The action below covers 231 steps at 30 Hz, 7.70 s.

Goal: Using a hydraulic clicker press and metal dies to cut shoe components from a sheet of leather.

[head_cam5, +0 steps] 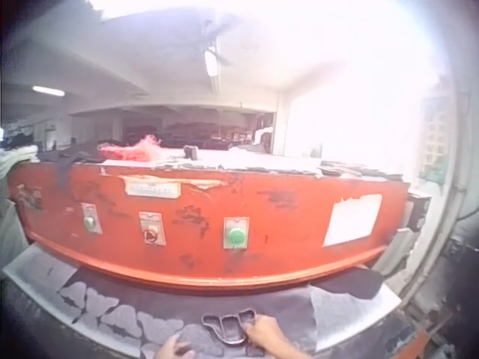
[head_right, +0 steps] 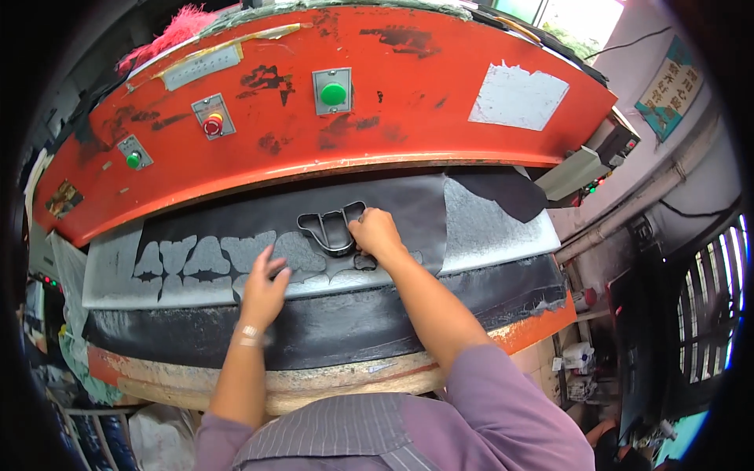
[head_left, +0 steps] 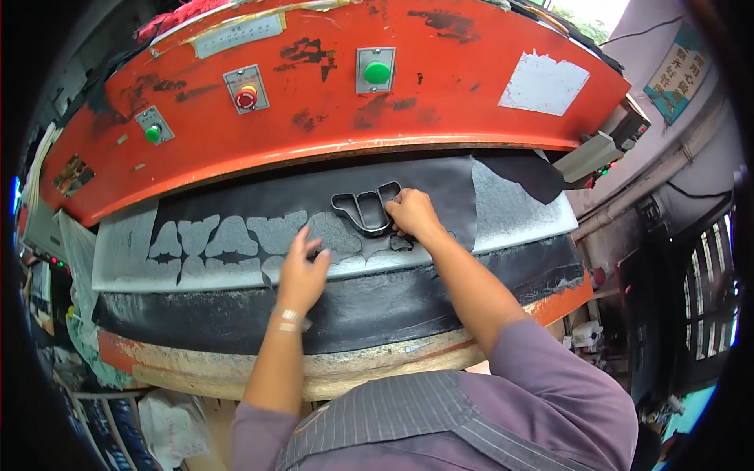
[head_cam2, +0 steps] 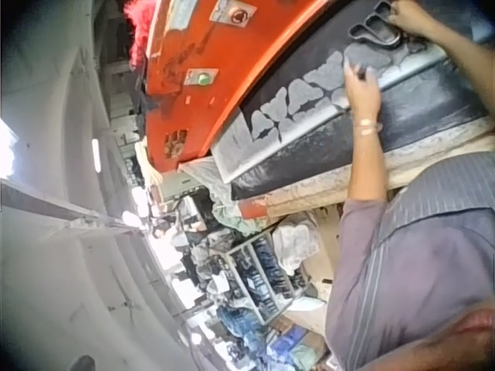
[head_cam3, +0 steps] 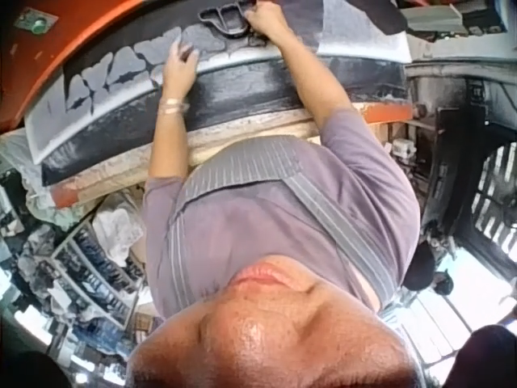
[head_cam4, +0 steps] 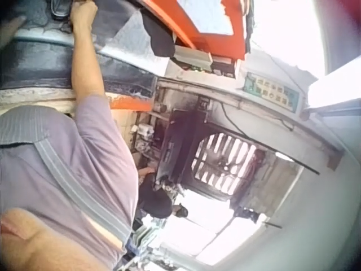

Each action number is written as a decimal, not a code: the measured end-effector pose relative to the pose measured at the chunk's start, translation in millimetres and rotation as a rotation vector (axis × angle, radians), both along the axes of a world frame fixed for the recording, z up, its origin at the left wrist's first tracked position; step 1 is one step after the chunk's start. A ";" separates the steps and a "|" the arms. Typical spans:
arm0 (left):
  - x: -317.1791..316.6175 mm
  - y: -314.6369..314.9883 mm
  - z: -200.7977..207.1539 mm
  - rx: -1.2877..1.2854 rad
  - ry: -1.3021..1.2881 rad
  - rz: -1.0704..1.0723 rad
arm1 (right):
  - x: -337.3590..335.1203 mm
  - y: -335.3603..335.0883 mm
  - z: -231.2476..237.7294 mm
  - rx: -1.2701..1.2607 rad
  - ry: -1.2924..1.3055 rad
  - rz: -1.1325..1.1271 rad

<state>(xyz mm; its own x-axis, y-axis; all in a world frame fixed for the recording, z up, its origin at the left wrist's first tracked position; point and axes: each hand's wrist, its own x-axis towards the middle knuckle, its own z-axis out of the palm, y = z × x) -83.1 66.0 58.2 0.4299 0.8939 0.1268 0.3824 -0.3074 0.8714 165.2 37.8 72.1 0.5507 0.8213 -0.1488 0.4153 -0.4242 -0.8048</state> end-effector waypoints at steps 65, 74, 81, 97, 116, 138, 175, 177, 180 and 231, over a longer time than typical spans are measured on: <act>51.9 30.2 -44.3 0.200 0.104 -0.037 | 39.8 -35.9 -42.6 0.359 -0.696 0.446; 48.0 30.5 -41.1 0.244 0.179 -0.076 | 40.2 -30.9 -44.1 0.506 -0.798 0.432; 51.5 26.3 -39.5 0.353 0.221 -0.036 | 38.2 -35.5 -36.0 0.481 -0.854 0.437; -158.0 204.5 97.2 0.937 -0.502 0.802 | -15.8 5.7 115.4 0.887 -0.516 0.054; -69.8 -84.2 33.8 0.303 0.337 -0.348 | -122.1 -133.7 10.1 0.135 -0.499 0.855; 17.4 -44.0 18.1 0.464 0.346 -0.301 | -51.7 108.3 19.9 0.190 -1.234 1.546; 109.9 -42.5 -34.0 0.388 0.100 -0.104 | 95.1 -128.3 -31.6 0.286 -0.691 0.286; 110.2 -39.4 -33.8 0.409 0.103 -0.102 | 96.5 -123.9 -35.3 0.277 -0.694 0.279; 108.1 -32.2 -27.0 0.286 0.085 -0.169 | 99.7 -122.5 -29.3 0.209 -0.679 0.327; -39.7 -108.8 32.2 -0.087 0.379 -0.418 | 38.5 -37.8 42.3 -0.083 -0.756 0.589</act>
